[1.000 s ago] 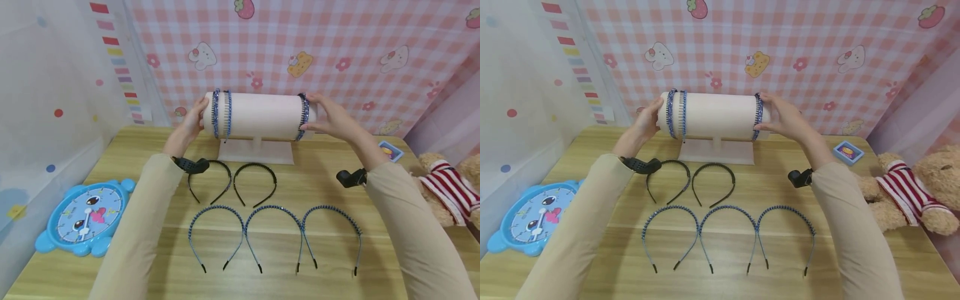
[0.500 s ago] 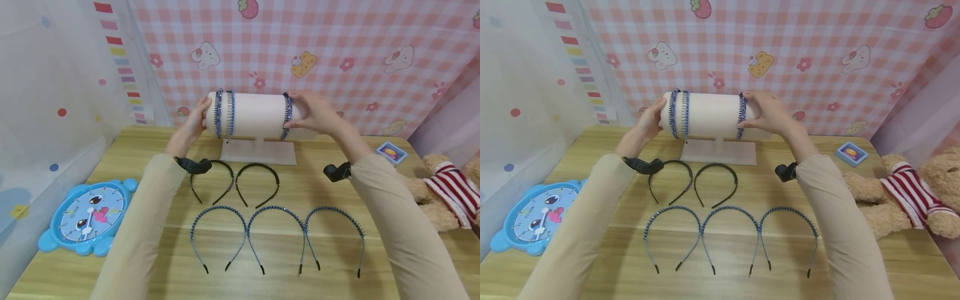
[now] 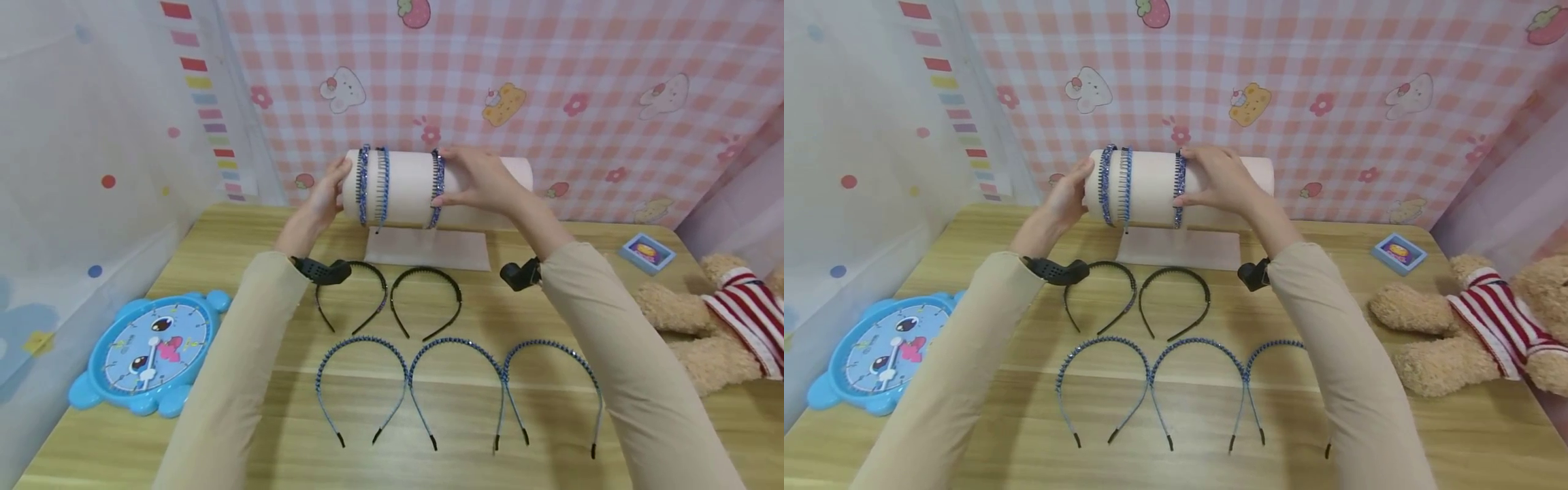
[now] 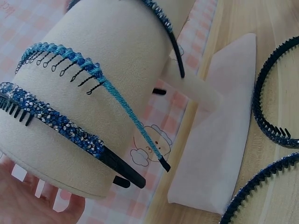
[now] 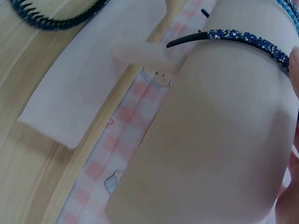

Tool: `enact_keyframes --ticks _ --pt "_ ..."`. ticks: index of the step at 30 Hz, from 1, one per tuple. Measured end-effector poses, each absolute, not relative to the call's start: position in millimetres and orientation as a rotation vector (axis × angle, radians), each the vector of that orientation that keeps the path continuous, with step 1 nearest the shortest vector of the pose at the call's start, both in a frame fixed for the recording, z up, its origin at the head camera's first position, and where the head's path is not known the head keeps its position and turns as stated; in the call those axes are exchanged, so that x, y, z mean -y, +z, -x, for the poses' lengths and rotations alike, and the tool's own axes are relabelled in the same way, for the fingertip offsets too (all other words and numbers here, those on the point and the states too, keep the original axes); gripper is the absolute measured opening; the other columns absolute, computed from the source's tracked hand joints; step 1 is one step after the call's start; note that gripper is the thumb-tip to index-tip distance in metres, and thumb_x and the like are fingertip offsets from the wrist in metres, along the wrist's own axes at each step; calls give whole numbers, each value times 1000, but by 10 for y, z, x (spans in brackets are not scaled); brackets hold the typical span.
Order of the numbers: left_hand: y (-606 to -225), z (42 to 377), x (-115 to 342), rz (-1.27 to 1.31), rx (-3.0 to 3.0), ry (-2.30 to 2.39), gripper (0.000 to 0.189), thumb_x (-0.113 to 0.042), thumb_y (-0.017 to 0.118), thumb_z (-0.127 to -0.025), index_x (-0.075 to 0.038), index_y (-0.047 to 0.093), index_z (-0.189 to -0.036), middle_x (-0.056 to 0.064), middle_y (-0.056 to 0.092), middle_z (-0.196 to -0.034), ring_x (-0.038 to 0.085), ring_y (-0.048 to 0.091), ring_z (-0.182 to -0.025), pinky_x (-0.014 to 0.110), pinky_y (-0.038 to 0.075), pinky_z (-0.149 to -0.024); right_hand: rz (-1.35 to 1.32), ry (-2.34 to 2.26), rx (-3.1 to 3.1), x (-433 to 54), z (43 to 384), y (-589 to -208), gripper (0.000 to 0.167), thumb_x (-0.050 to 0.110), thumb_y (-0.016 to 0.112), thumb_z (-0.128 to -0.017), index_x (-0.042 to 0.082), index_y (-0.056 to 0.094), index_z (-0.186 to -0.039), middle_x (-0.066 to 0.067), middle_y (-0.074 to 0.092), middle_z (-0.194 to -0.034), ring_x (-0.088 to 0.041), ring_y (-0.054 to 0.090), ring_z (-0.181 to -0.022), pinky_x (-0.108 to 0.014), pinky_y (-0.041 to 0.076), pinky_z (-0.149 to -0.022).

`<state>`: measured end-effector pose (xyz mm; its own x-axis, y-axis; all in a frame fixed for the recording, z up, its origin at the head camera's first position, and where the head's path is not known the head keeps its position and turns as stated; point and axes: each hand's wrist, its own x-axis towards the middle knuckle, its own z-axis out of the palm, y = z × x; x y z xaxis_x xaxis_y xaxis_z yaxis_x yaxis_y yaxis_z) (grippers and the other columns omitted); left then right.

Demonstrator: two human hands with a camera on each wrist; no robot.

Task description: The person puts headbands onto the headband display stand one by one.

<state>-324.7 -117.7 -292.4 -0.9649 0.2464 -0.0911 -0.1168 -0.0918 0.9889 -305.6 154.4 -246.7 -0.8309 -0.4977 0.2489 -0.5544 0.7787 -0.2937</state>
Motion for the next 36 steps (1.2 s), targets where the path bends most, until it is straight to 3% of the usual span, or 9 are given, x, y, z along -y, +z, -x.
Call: enact_keyframes --ticks 18,36 --pt "-2945 3207 1087 -159 -1919 2160 63 -42 36 -95 -23 7 -148 1 13 -154 23 17 -139 46 14 -112 -890 476 2829 -1206 3083 -2451 86 51 71 -72 7 37 -138 -10 40 -143 -25 35 -133 -46 12 -114" --pt "-2905 3271 1034 -142 -1913 2134 62 -42 35 -96 -22 7 -148 2 18 -152 21 21 -137 42 19 -111 -843 329 2920 -1234 3020 -2418 89 54 59 -81 14 15 -147 -9 19 -153 -31 14 -141 -51 1 -113"
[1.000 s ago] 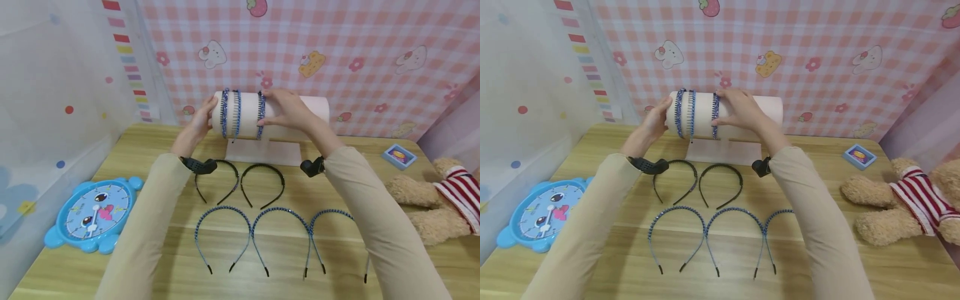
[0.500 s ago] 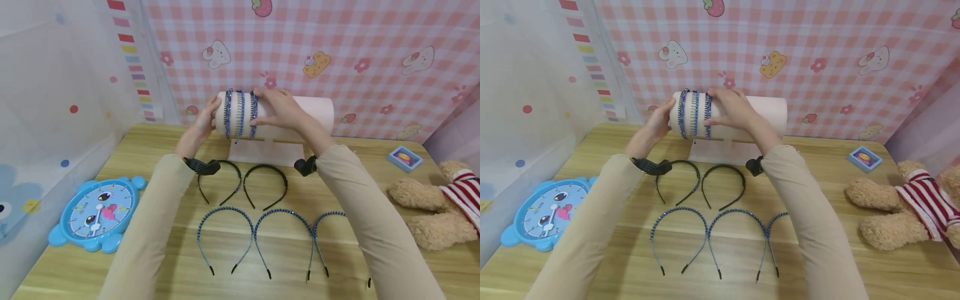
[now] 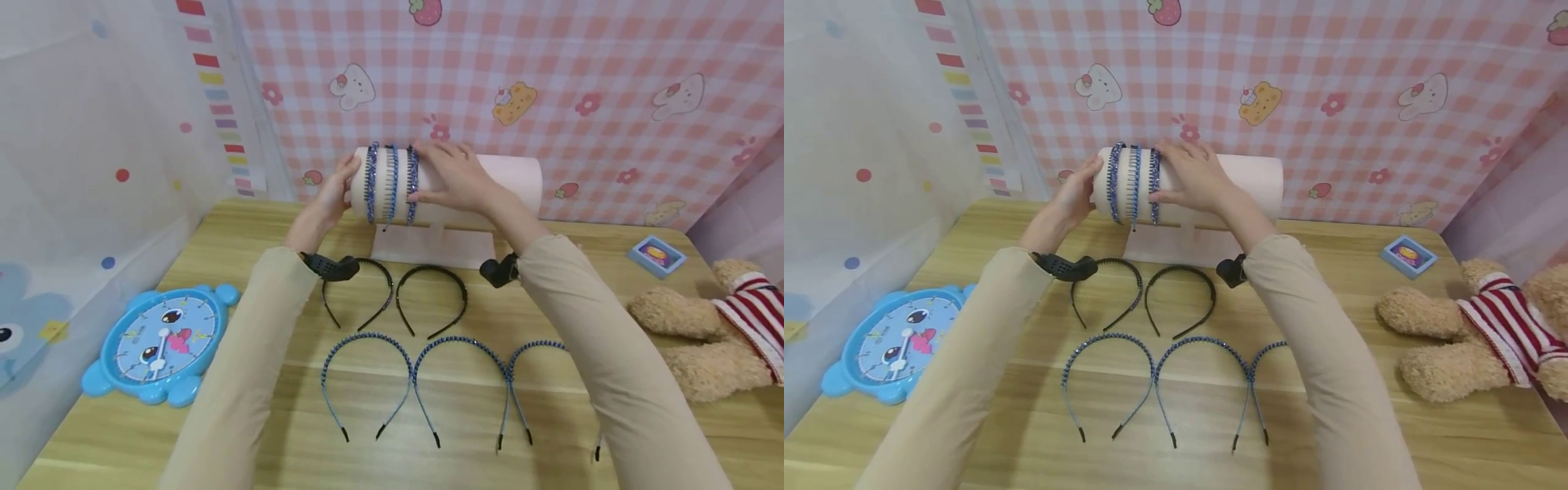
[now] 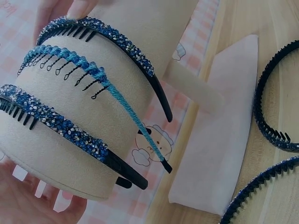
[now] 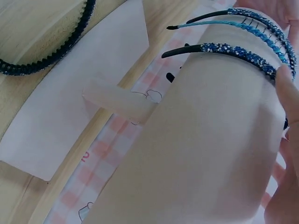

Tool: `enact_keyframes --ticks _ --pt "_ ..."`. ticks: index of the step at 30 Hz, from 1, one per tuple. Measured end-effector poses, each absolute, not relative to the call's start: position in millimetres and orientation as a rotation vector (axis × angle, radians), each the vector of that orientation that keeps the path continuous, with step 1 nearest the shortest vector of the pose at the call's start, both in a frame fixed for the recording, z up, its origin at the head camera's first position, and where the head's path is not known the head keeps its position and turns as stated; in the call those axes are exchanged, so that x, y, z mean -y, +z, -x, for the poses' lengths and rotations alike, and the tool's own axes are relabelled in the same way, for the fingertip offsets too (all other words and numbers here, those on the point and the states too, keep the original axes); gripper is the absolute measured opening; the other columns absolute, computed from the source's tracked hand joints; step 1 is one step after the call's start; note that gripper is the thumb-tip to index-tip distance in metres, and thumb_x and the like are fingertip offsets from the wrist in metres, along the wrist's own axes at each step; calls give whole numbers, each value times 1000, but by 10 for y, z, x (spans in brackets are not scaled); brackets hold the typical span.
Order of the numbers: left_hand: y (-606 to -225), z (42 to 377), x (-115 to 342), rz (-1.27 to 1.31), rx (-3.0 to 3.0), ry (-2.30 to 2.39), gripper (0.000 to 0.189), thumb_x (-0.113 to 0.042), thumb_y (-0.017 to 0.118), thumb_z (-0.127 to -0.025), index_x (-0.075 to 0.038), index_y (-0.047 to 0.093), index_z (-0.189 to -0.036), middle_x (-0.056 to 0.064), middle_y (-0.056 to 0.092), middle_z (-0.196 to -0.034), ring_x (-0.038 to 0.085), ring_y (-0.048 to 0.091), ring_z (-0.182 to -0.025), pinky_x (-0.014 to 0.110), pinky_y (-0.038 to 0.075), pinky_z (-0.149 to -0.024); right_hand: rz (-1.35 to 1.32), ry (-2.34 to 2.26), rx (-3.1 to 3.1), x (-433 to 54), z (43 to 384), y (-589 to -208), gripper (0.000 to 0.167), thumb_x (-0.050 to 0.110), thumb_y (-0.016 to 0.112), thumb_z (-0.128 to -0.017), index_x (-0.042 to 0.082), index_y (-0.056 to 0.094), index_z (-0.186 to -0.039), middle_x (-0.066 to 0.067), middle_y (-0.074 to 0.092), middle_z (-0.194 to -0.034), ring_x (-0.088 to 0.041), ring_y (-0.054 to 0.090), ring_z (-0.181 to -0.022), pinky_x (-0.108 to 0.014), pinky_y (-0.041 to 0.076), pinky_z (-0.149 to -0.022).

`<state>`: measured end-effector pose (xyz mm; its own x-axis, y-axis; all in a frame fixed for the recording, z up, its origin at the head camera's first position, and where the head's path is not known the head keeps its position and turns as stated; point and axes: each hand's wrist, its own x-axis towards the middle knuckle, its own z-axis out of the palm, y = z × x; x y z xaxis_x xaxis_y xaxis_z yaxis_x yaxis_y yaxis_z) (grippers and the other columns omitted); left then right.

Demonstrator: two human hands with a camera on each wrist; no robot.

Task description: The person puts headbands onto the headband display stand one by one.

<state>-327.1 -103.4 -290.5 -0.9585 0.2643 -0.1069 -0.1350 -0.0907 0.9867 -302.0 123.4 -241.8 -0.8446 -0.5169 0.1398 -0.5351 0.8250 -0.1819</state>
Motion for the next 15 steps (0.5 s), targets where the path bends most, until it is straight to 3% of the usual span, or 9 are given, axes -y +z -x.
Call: enact_keyframes --ticks 4,8,11,15 --pt "-2905 3274 1016 -146 -1913 2124 61 -41 34 -96 -23 7 -148 2 18 -152 20 20 -137 42 19 -111 -786 353 2902 -1366 2931 -2434 92 52 61 -80 17 9 -148 -10 16 -153 -32 14 -141 -52 5 -113" --pt "-2903 3275 1018 -147 -1921 2117 61 -42 34 -96 -24 7 -148 1 15 -153 20 18 -138 42 18 -111 -791 399 2814 -1545 2795 -2493 85 45 66 -80 12 22 -146 -13 24 -150 -33 21 -138 -52 13 -112" --pt "-2902 3271 1027 -145 -1920 2122 61 -42 34 -96 -24 7 -148 0 14 -153 20 18 -138 43 17 -111 -848 488 2693 -1670 2676 -2587 70 34 69 -80 6 39 -136 -16 37 -141 -34 33 -131 -49 23 -110" --pt "-2908 3267 1031 -157 -1924 2122 59 -42 33 -97 -25 8 -148 1 16 -153 20 19 -138 43 18 -111 -1010 604 2431 -1793 2537 -2798 40 17 74 -76 -1 60 -108 -16 58 -110 -29 52 -105 -40 42 -92"
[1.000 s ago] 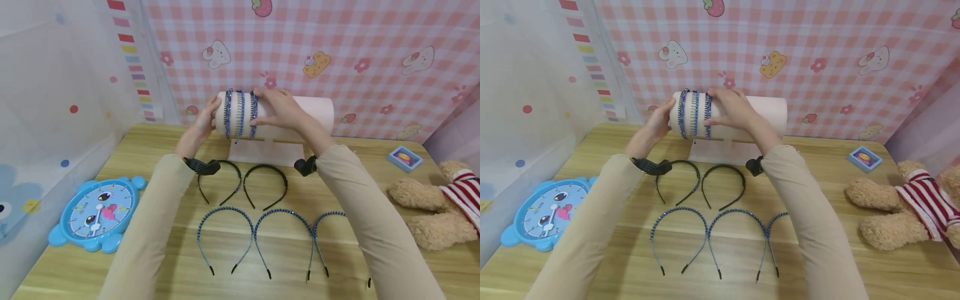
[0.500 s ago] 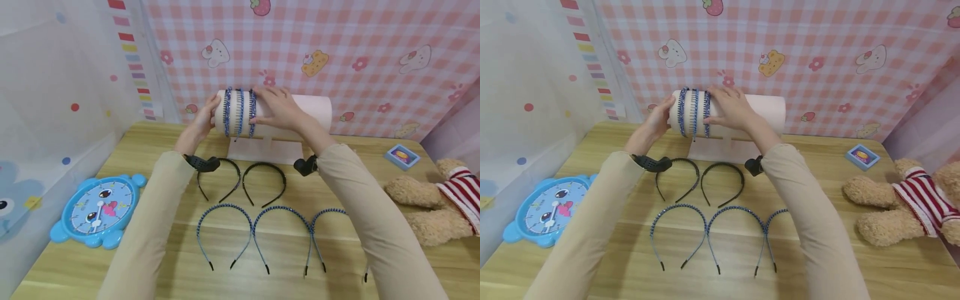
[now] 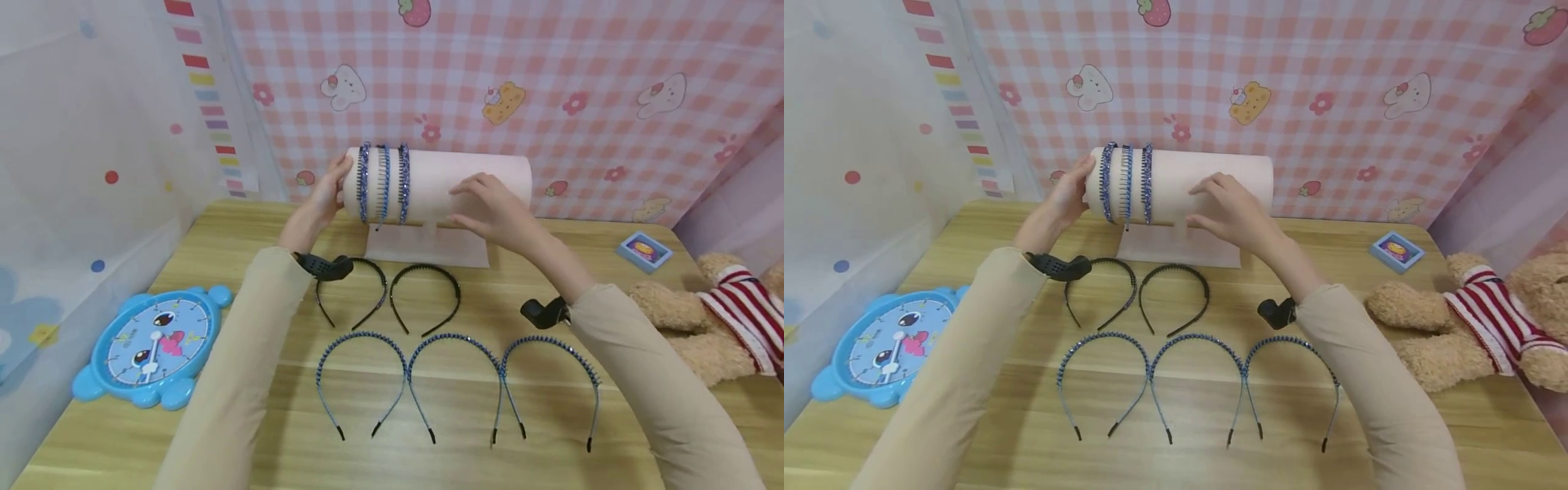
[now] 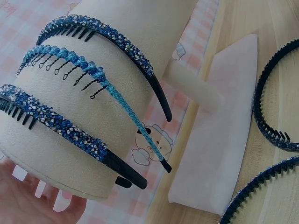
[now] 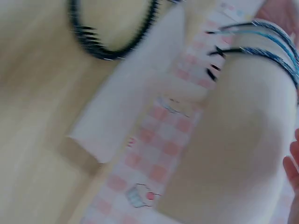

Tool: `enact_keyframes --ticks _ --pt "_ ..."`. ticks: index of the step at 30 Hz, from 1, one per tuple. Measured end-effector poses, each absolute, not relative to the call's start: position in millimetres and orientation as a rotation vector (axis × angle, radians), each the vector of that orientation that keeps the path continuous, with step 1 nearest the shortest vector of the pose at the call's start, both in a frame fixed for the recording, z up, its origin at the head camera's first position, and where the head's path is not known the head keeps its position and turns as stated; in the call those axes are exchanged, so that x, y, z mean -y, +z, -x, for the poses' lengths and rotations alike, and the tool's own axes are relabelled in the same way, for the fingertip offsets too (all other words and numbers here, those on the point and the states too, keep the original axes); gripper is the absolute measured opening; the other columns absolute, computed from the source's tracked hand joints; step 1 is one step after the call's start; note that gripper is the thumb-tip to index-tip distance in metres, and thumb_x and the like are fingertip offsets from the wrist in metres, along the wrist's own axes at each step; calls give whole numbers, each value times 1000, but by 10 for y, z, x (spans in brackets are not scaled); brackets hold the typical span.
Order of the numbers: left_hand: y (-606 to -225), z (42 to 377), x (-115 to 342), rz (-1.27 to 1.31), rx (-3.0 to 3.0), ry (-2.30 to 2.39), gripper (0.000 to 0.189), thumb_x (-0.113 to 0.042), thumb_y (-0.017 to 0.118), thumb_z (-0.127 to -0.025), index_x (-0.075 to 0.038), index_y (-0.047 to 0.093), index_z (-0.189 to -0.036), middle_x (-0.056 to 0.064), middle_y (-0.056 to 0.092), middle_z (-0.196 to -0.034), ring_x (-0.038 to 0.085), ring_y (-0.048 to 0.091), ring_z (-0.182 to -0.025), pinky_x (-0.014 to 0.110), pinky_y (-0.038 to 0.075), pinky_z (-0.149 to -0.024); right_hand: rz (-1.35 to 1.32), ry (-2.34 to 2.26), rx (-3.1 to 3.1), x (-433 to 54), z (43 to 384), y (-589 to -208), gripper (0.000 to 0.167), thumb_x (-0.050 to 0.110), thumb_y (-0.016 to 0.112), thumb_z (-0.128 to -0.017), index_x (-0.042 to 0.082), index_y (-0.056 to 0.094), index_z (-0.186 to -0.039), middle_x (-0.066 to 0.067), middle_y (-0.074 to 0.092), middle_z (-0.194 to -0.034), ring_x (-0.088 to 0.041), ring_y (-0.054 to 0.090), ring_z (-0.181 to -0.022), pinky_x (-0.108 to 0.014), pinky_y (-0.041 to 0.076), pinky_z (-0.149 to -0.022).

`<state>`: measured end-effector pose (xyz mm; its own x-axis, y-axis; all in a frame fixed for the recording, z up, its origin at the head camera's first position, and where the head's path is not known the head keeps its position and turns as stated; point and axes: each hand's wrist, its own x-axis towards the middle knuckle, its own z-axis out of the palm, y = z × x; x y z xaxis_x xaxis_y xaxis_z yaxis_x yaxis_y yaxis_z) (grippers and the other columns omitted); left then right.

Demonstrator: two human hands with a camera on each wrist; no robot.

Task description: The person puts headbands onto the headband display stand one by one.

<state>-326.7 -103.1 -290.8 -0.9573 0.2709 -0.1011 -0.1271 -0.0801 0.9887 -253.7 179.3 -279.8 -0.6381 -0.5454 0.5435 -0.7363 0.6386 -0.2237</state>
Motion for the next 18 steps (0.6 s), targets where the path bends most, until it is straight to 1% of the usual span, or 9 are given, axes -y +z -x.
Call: enact_keyframes --ticks 3,4,6,10,12,15,18 --pt "-2908 3274 1039 -159 -1925 2129 59 -41 33 -97 -25 8 -148 1 16 -153 20 19 -138 43 19 -111 -1127 573 2283 -1822 2481 -2974 23 10 76 -73 -1 64 -88 -12 62 -87 -24 57 -84 -34 47 -76" --pt "-2908 3276 1042 -158 -1924 2131 59 -41 33 -97 -25 7 -148 1 16 -153 20 19 -138 43 19 -111 -1152 548 2275 -1825 2466 -3032 20 9 76 -72 0 64 -85 -11 62 -83 -23 58 -80 -33 48 -73" --pt "-2906 3279 1042 -154 -1918 2141 60 -41 34 -96 -25 7 -148 1 17 -152 20 19 -138 43 19 -110 -1172 520 2359 -1821 2432 -3132 16 11 75 -74 3 64 -82 -8 63 -79 -19 59 -76 -31 50 -68" --pt "-2905 3283 1044 -161 -1920 2133 61 -42 34 -96 -24 6 -148 1 13 -153 20 17 -139 43 18 -111 -1106 550 2769 -1813 2411 -3331 17 15 69 -81 3 64 -92 -8 65 -85 -19 61 -79 -33 51 -70" --pt "-2905 3280 1042 -166 -1923 2125 61 -42 33 -96 -24 6 -148 1 12 -154 21 17 -139 44 17 -111 -1018 593 2968 -1812 2427 -3440 24 17 67 -83 1 62 -100 -11 65 -89 -21 61 -83 -35 51 -74" --pt "-2907 3267 1029 -172 -1928 2114 61 -43 33 -96 -24 7 -147 0 11 -154 21 16 -139 45 16 -111 -881 648 3151 -1816 2446 -3597 35 19 66 -83 -5 56 -107 -14 63 -87 -23 59 -82 -37 50 -76" --pt "-2900 3254 1037 -163 -1932 2115 61 -43 34 -96 -23 7 -147 1 12 -154 21 16 -139 45 16 -111 -800 698 3203 -1800 2463 -3698 37 17 66 -82 -8 53 -106 -14 60 -82 -22 56 -78 -37 49 -77"
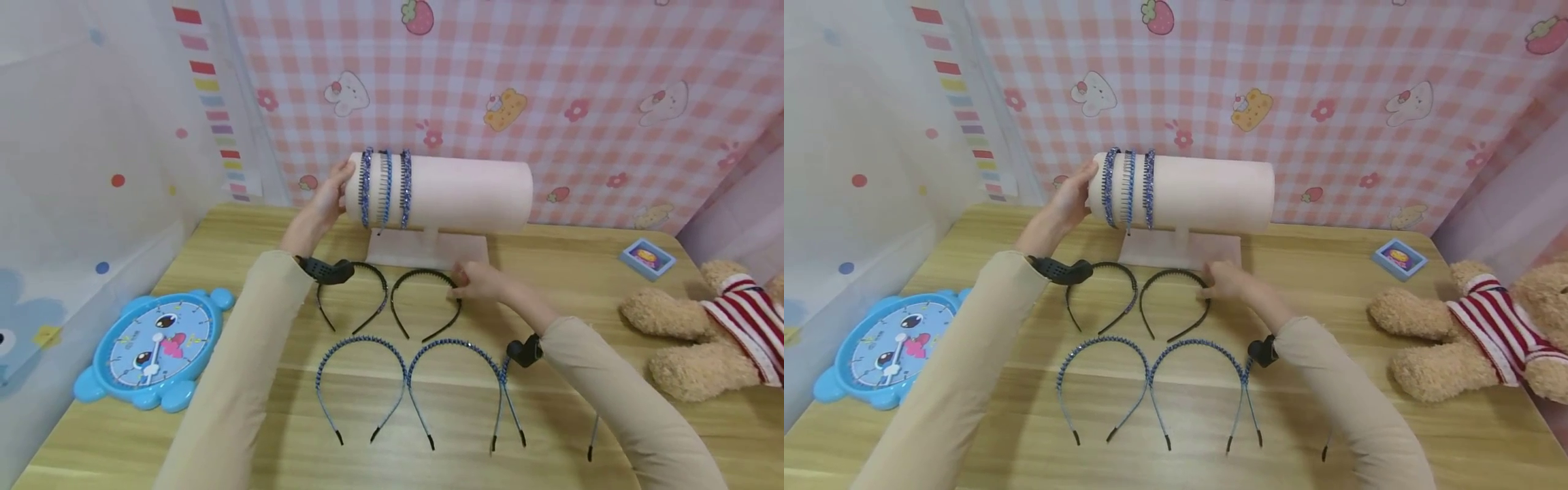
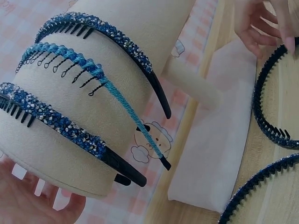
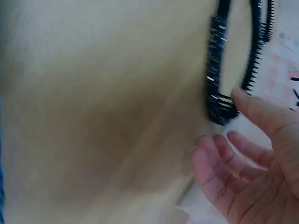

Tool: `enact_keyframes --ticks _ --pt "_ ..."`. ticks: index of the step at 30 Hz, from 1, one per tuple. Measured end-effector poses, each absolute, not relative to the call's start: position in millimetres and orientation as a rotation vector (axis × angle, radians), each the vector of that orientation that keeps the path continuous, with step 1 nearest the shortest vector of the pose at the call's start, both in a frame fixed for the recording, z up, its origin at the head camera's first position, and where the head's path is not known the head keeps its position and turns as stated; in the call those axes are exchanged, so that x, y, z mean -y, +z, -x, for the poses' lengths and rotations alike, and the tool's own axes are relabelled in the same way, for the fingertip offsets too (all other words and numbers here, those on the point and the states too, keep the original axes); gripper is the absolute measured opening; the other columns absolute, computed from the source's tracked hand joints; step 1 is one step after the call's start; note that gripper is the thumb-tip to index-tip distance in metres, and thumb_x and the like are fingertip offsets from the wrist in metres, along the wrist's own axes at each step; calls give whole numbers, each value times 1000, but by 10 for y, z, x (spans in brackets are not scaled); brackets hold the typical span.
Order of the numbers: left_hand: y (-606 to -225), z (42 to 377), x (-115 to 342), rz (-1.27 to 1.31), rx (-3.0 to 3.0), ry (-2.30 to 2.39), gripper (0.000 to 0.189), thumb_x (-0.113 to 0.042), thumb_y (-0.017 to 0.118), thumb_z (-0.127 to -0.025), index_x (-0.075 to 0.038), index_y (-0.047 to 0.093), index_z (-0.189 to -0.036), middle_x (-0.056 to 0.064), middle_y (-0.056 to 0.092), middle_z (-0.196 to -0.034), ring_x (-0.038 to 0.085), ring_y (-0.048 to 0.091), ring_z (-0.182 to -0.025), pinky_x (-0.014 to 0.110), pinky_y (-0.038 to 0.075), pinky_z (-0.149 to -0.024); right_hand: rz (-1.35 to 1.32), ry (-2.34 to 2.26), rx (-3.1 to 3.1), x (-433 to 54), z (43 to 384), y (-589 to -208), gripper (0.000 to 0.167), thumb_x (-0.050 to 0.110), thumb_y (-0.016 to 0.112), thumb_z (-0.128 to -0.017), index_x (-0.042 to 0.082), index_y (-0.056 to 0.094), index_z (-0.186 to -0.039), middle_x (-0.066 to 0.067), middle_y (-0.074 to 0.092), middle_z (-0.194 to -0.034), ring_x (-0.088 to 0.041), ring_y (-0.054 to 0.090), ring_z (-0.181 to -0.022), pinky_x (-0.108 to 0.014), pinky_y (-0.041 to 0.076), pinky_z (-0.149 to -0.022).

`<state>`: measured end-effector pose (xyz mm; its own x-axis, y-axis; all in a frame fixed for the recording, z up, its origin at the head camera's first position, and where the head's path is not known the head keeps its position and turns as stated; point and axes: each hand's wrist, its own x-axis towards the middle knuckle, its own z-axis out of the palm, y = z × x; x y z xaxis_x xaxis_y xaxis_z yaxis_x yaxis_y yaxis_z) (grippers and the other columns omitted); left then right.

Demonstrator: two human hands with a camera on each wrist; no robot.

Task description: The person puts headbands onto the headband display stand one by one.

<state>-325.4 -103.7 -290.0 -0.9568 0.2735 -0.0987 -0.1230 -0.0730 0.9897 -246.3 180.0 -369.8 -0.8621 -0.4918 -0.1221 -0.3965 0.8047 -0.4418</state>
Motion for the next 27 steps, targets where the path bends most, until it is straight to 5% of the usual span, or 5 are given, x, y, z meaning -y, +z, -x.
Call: enact_keyframes --ticks 4,11,15,19,27 --pt "-2914 3255 1017 -156 -1923 2114 63 -42 35 -96 -22 6 -148 1 12 -154 21 15 -140 44 16 -112 583 -676 -2738 -1848 2534 -3835 32 7 63 -80 -11 54 -104 -17 58 -84 -25 56 -78 -36 50 -72" --pt "-2916 3272 1026 -151 -1924 2124 62 -42 35 -96 -23 6 -148 1 13 -154 20 16 -139 44 16 -112 526 -830 -2711 -2561 3301 -4728 42 28 68 -80 -6 58 -101 -17 64 -86 -18 63 -66 -26 51 -55" --pt "-2916 3281 1031 -142 -1926 2120 62 -43 35 -96 -24 7 -148 0 14 -153 19 17 -139 44 16 -112 337 -911 -2597 -2650 3002 -4215 41 18 59 -86 -14 54 -111 -27 63 -91 -20 64 -65 -30 55 -58" --pt "-2914 3289 1037 -135 -1921 2117 62 -43 35 -96 -25 6 -148 0 14 -153 19 17 -139 42 17 -112 94 -989 -2509 -2609 2504 -3420 44 11 51 -90 -19 44 -121 -17 58 -85 -13 60 -66 -33 56 -69" --pt "-2910 3285 1032 -130 -1900 2137 61 -42 34 -96 -25 6 -148 0 14 -153 19 18 -138 41 19 -111 -150 -1240 -2417 -3078 2431 -3032 59 31 57 -90 -9 31 -125 -12 42 -110 -5 56 -77 -25 54 -77"
